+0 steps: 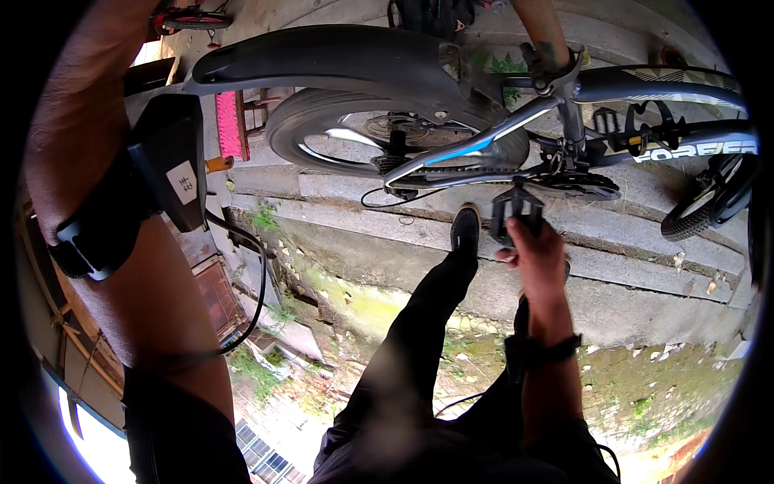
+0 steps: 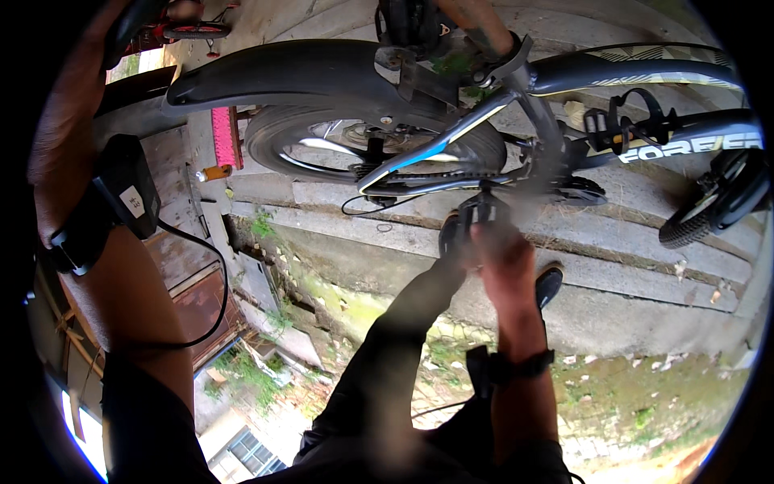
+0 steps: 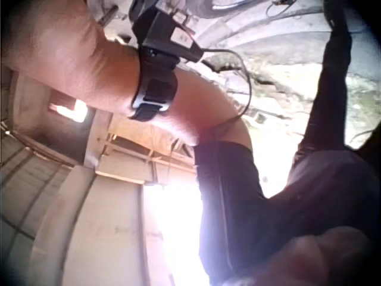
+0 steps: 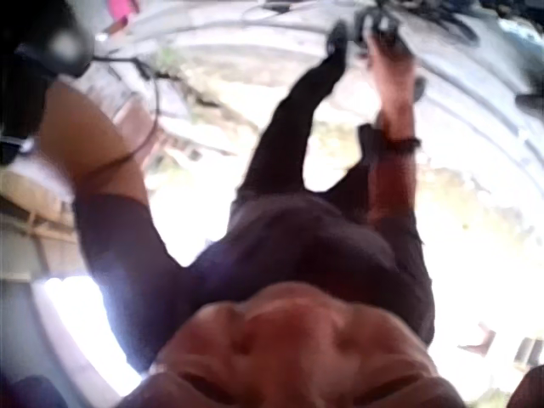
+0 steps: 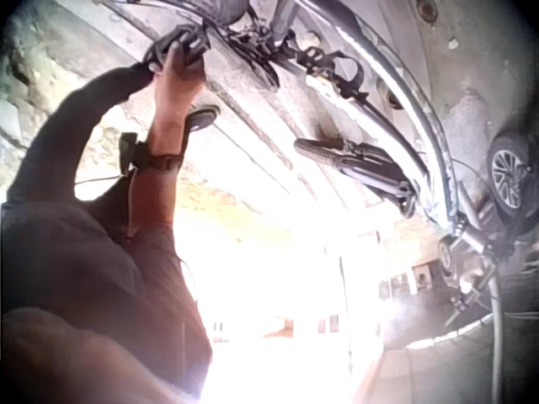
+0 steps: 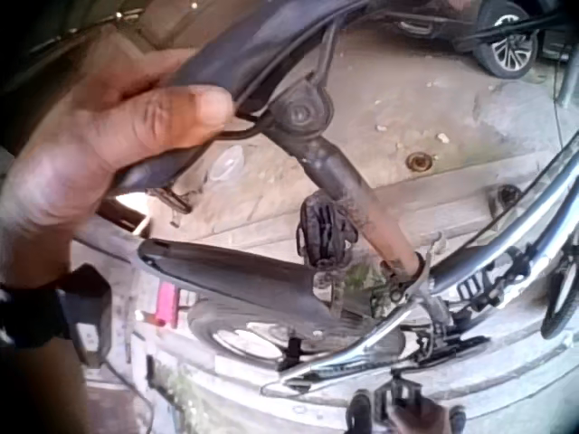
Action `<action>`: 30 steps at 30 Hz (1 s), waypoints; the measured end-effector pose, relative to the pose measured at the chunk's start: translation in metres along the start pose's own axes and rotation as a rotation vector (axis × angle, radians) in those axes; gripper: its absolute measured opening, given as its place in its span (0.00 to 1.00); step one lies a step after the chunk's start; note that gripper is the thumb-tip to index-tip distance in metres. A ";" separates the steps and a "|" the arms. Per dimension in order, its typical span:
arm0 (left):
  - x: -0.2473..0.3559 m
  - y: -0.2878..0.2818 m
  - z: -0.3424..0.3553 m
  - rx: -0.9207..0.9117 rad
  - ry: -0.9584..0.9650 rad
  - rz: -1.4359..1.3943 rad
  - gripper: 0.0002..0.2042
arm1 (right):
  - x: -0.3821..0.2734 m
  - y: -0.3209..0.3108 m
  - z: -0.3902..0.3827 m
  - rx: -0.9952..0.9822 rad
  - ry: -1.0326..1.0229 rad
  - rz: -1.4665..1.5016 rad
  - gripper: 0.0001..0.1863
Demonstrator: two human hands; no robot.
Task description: The person uses pliers to adjust the rear derailleur cable on a bicycle. They then lift the bicycle upright and test the gear shifting by rotating the pedals.
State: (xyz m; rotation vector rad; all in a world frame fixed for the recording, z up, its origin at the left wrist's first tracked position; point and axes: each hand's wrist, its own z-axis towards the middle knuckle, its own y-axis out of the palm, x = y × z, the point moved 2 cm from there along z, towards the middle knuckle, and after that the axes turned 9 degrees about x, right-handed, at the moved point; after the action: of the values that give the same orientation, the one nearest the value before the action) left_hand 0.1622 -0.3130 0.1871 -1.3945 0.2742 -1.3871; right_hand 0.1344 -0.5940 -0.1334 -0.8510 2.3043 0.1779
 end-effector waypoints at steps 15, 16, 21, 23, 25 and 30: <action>0.022 -0.013 0.014 -0.127 -0.106 -0.154 0.26 | -0.039 -0.263 0.030 0.363 -0.030 -0.332 0.19; 0.018 -0.017 0.016 -0.146 -0.110 -0.188 0.26 | -0.044 -0.262 0.028 0.361 -0.034 -0.397 0.22; 0.007 -0.026 0.023 -0.085 0.116 -0.011 0.27 | -0.075 -0.295 0.013 0.451 -0.295 -0.736 0.27; 0.012 -0.027 0.020 -0.030 0.192 0.113 0.29 | -0.112 -0.298 -0.014 0.463 -0.370 -0.867 0.26; 0.001 -0.030 0.020 0.043 0.264 0.192 0.30 | -0.153 -0.294 -0.043 0.508 -0.435 -0.949 0.25; 0.006 -0.031 0.017 0.125 0.349 0.255 0.32 | -0.226 -0.324 -0.096 0.583 -0.533 -0.940 0.23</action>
State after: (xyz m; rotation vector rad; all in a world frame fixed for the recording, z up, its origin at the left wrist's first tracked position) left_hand 0.1626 -0.2973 0.2201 -0.9732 0.5639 -1.4011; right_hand 0.4109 -0.7588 0.1143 -1.2632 1.1828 -0.5790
